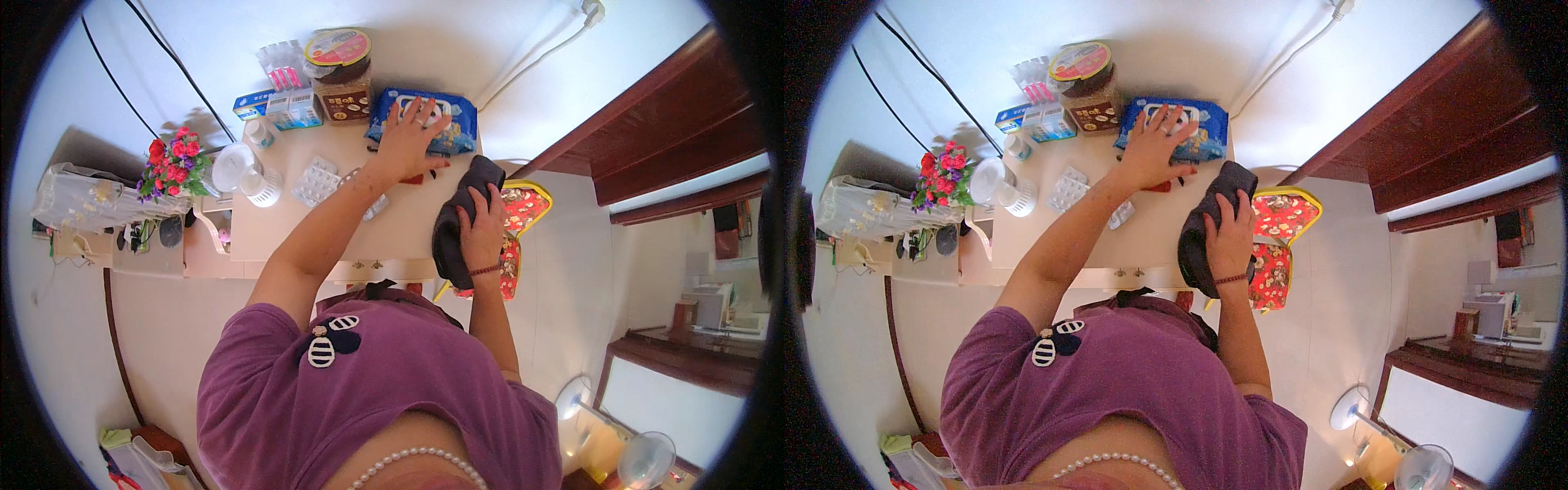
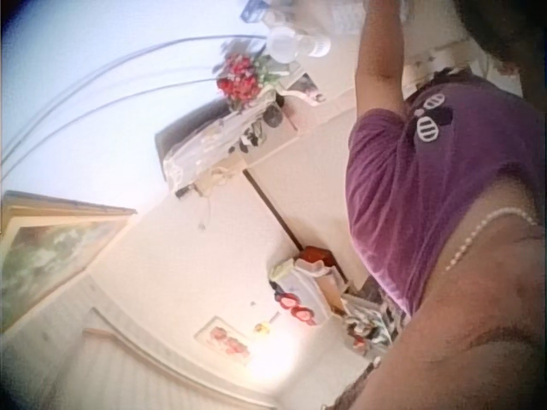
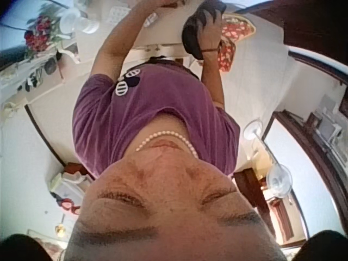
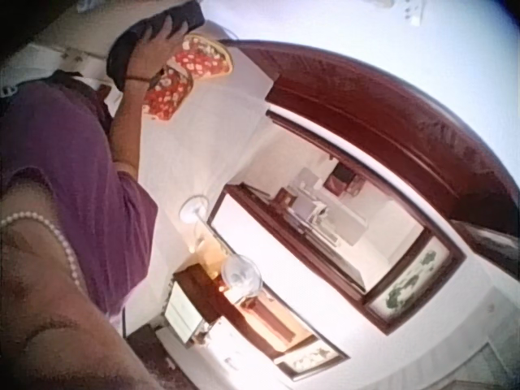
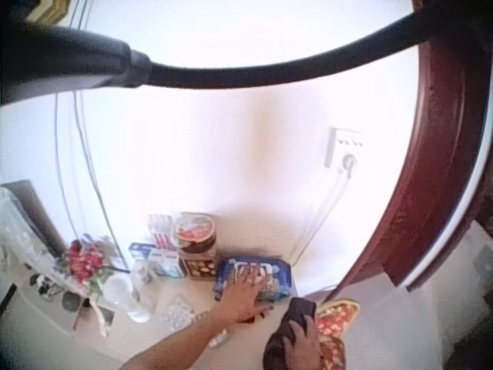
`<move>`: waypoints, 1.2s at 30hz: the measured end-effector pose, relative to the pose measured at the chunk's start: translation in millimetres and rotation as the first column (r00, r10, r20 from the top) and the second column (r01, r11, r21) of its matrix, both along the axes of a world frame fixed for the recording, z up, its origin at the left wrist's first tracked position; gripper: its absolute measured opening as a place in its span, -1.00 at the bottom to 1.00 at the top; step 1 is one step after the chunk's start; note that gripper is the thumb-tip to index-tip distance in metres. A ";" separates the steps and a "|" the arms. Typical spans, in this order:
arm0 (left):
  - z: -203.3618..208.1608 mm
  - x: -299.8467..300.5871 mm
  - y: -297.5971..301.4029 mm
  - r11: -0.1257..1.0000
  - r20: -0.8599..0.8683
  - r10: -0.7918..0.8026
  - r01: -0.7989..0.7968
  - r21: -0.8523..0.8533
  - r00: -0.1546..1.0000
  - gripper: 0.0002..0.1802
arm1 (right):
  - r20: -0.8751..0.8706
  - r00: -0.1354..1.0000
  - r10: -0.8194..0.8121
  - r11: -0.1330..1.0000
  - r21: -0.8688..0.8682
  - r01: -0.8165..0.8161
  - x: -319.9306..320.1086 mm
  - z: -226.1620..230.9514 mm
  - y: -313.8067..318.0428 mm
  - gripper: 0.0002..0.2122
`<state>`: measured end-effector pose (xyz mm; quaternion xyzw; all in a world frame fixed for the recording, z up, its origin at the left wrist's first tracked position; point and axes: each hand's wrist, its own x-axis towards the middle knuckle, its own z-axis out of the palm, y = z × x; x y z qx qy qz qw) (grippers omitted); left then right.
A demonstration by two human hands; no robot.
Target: The person wipes a door with a cloth, moves medicine packets on a desk, adjusts a standing fan, and then wipes the desk surface.
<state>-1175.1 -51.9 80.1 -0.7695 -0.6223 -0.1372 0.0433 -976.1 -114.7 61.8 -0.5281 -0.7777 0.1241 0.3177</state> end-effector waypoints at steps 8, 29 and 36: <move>14.3 5.3 -78.3 0.996 0.092 -0.068 0.072 -0.045 0.993 -0.13 | -0.190 0.976 0.104 0.988 -0.094 -0.124 23.3 -7.5 11.8 -0.67; -5.5 -5.2 -117.9 0.987 0.245 -0.148 0.126 0.103 0.958 -0.24 | 0.221 0.736 0.640 0.767 -0.130 -0.628 -62.1 -10.8 176.3 -0.62; -4.2 -5.0 -118.8 0.990 0.189 -0.130 0.118 0.073 0.973 -0.22 | 0.295 0.616 0.730 0.652 -0.031 -0.758 -130.6 -5.6 173.9 -0.54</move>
